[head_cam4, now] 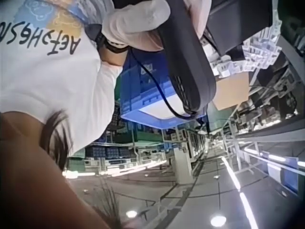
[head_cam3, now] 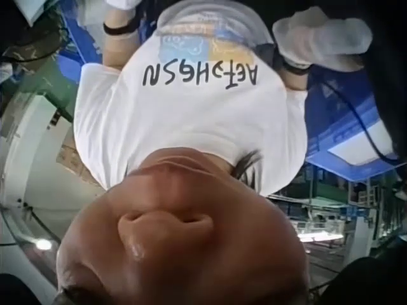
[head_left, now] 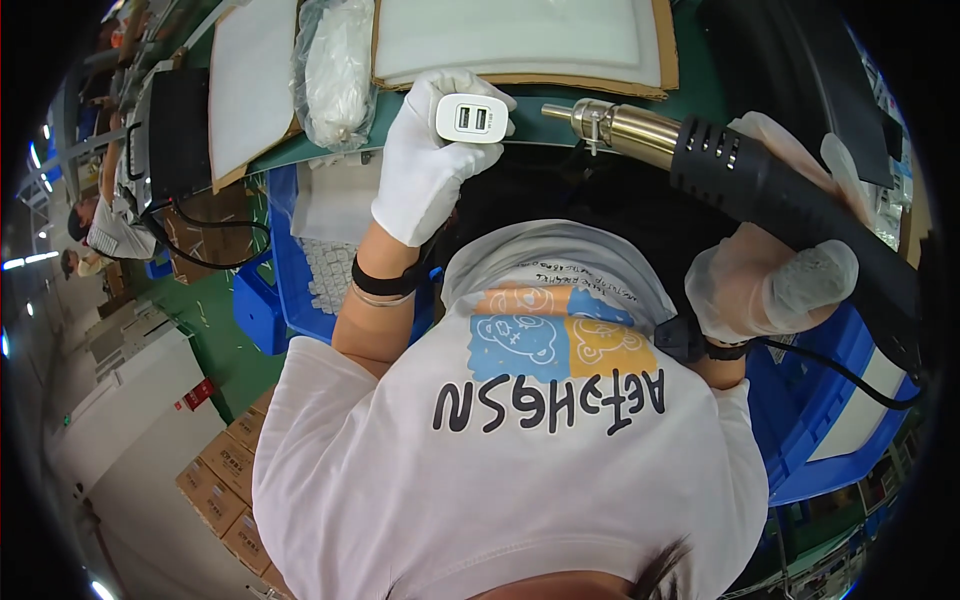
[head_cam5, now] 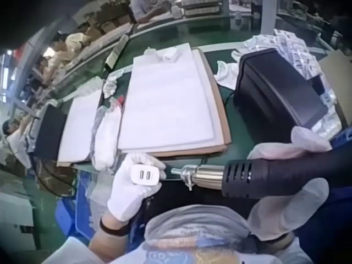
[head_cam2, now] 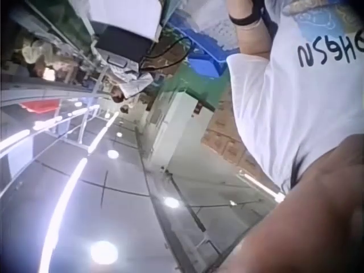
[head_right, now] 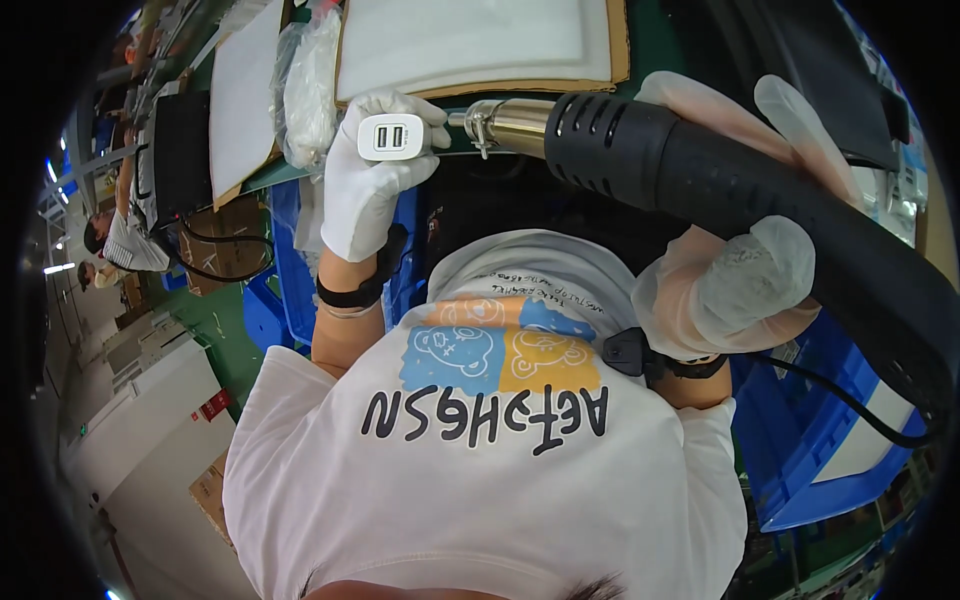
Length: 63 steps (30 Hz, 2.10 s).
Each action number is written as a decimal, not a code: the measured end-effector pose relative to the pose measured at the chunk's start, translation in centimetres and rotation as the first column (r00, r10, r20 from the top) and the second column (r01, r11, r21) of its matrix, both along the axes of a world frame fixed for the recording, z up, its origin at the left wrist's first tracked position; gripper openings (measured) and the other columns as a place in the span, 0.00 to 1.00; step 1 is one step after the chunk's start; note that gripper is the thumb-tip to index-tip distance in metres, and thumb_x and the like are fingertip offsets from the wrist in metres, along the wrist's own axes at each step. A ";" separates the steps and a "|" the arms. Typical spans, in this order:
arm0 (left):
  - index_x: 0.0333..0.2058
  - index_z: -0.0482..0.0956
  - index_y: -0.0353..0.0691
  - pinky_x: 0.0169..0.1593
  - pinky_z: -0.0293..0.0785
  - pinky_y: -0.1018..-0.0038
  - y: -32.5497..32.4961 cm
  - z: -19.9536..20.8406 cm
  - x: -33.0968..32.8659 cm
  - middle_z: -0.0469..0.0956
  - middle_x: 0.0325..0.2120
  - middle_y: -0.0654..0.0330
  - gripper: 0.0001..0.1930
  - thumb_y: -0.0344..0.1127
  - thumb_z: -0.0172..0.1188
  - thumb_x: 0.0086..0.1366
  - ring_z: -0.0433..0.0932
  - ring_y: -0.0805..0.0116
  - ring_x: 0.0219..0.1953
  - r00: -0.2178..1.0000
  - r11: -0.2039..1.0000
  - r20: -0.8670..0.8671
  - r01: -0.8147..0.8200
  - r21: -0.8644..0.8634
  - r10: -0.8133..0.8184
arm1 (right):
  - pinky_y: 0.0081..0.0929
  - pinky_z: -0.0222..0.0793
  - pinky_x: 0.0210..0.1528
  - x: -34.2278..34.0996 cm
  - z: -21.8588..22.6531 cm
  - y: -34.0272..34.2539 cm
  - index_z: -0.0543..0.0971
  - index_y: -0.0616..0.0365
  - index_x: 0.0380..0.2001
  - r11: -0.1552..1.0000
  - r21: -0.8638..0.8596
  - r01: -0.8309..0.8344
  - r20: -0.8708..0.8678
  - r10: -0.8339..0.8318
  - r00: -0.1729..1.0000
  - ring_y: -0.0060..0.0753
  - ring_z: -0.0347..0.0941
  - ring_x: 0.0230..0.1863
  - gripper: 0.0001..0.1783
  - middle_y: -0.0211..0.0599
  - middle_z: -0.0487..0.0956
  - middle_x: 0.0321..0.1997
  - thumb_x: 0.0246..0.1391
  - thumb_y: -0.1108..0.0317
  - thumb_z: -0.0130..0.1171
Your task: The person holds a power adapter and applies heat to its seams with a heat gun, rotating it by hand. They then set the adapter down on a foam pad, pick up another from a bin, and repeat the process.
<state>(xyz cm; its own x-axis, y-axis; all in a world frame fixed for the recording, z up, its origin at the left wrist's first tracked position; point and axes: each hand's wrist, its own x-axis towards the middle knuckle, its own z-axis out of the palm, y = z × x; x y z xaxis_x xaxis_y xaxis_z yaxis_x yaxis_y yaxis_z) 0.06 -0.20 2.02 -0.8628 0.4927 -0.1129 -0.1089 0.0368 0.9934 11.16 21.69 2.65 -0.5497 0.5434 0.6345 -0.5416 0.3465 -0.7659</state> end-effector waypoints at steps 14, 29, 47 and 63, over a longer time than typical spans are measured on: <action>0.38 0.70 0.36 0.43 0.71 0.82 0.3 0.3 0.0 0.76 0.35 0.61 0.18 0.14 0.53 0.47 0.73 0.76 0.38 1.000 0.997 -0.012 0.012 -0.073 -0.013 | 0.30 0.80 0.38 0.0 0.5 -0.1 0.71 0.66 0.51 0.997 0.076 -0.032 0.043 0.028 0.999 0.37 0.82 0.31 0.36 0.55 0.81 0.35 0.59 0.40 0.45; 0.38 0.71 0.37 0.41 0.71 0.83 0.1 -0.1 -0.3 0.75 0.35 0.63 0.19 0.14 0.53 0.46 0.72 0.77 0.36 0.996 0.992 -0.020 0.084 -0.094 -0.087 | 0.28 0.79 0.39 -0.3 0.3 0.4 0.72 0.66 0.49 0.989 0.149 0.014 0.039 -0.020 0.999 0.36 0.82 0.31 0.37 0.53 0.82 0.34 0.59 0.38 0.45; 0.40 0.72 0.37 0.41 0.71 0.83 0.1 0.1 -0.4 0.75 0.36 0.63 0.21 0.14 0.54 0.44 0.72 0.77 0.37 0.996 0.991 -0.044 0.071 -0.110 -0.076 | 0.27 0.79 0.36 -0.5 0.0 1.5 0.74 0.67 0.48 0.952 0.131 -0.278 -0.075 0.289 0.954 0.35 0.81 0.30 0.38 0.51 0.82 0.34 0.57 0.38 0.47; 0.40 0.72 0.38 0.41 0.70 0.83 0.2 0.0 -0.3 0.74 0.36 0.65 0.21 0.13 0.56 0.45 0.72 0.78 0.37 0.992 0.983 -0.018 0.125 -0.135 -0.129 | 0.30 0.80 0.37 -1.2 0.0 2.0 0.71 0.67 0.50 0.943 0.309 -0.125 -0.115 0.167 0.979 0.36 0.81 0.31 0.37 0.56 0.81 0.35 0.59 0.39 0.44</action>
